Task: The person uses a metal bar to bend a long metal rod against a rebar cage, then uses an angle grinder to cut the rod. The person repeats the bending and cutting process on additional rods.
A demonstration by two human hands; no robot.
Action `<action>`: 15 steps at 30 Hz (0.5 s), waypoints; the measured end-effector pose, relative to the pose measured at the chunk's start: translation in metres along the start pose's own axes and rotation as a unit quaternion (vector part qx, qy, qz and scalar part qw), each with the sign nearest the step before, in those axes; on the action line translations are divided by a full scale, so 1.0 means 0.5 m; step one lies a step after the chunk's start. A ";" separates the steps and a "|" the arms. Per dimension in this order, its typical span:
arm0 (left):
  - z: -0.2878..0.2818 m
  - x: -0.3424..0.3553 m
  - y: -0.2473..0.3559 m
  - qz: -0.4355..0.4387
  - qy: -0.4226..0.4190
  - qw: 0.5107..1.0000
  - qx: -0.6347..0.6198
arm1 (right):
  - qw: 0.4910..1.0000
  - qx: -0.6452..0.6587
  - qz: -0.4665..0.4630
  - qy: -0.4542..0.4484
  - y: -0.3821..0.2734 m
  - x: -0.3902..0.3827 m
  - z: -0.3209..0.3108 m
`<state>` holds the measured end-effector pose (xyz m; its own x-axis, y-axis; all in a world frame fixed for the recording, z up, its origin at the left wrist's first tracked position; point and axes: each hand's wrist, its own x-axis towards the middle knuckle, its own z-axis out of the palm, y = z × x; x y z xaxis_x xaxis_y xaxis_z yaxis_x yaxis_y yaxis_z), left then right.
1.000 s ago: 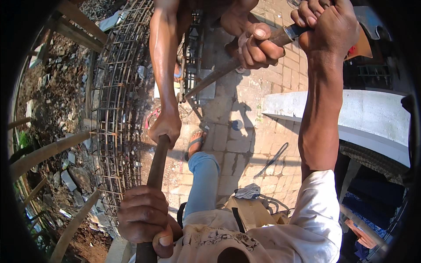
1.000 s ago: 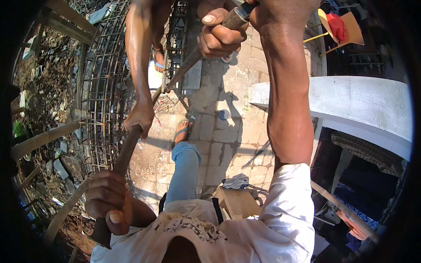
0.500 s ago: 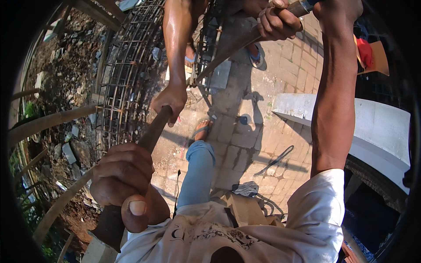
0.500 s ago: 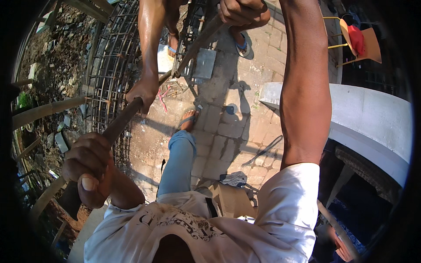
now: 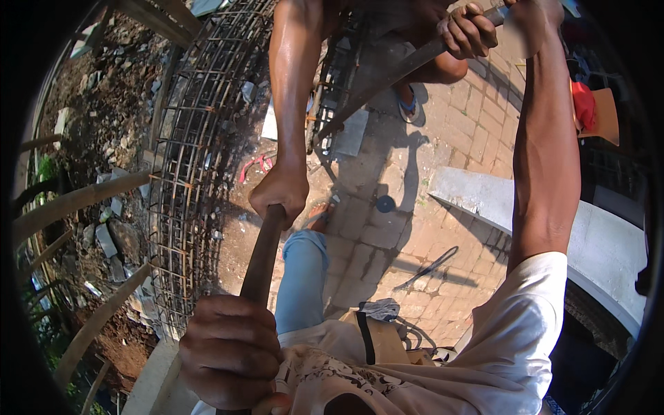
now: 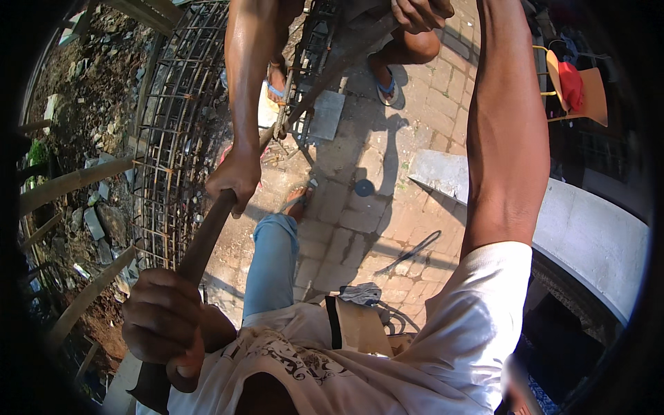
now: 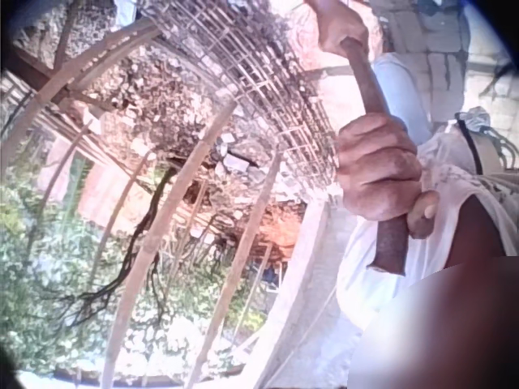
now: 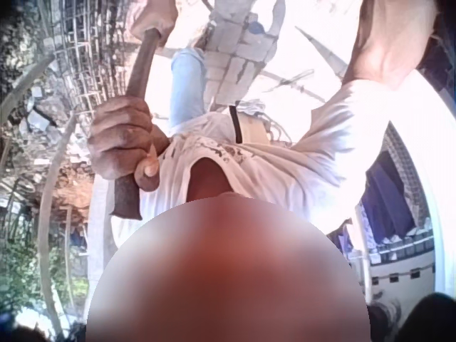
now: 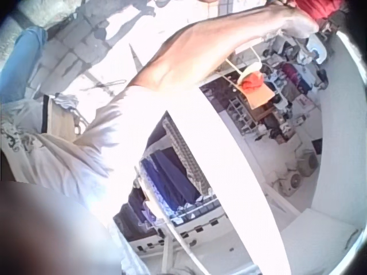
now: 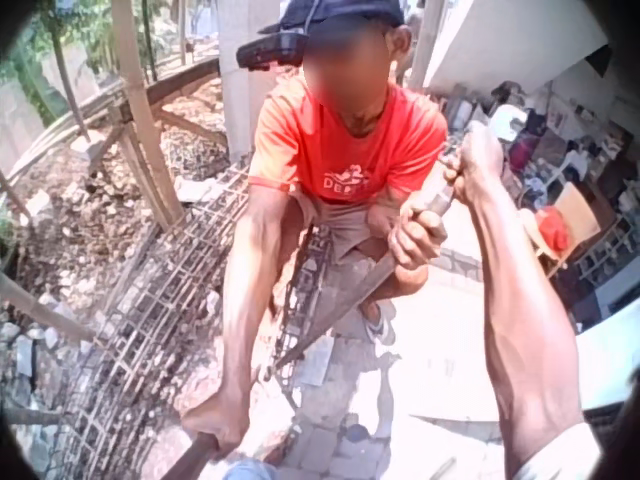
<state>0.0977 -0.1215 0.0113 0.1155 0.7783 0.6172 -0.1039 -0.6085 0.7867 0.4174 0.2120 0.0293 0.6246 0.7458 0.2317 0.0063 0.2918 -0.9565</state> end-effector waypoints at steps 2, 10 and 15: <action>0.038 -0.001 0.016 -0.022 0.003 0.999 0.027 | 1.000 0.004 0.016 0.019 0.003 -0.002 -0.029; 0.044 -0.025 0.037 -0.046 -0.117 0.992 0.027 | 0.998 -0.045 0.047 0.015 0.060 0.095 -0.070; 0.013 -0.036 0.033 -0.014 -0.120 0.993 0.004 | 0.991 -0.044 0.115 -0.044 0.176 0.228 -0.035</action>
<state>0.1005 -0.1465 0.0133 0.3497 0.7357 0.5801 -0.0906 -0.5897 0.8025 0.5029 0.3123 -0.0316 0.5460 0.8376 0.0161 -0.0581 0.0570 -0.9967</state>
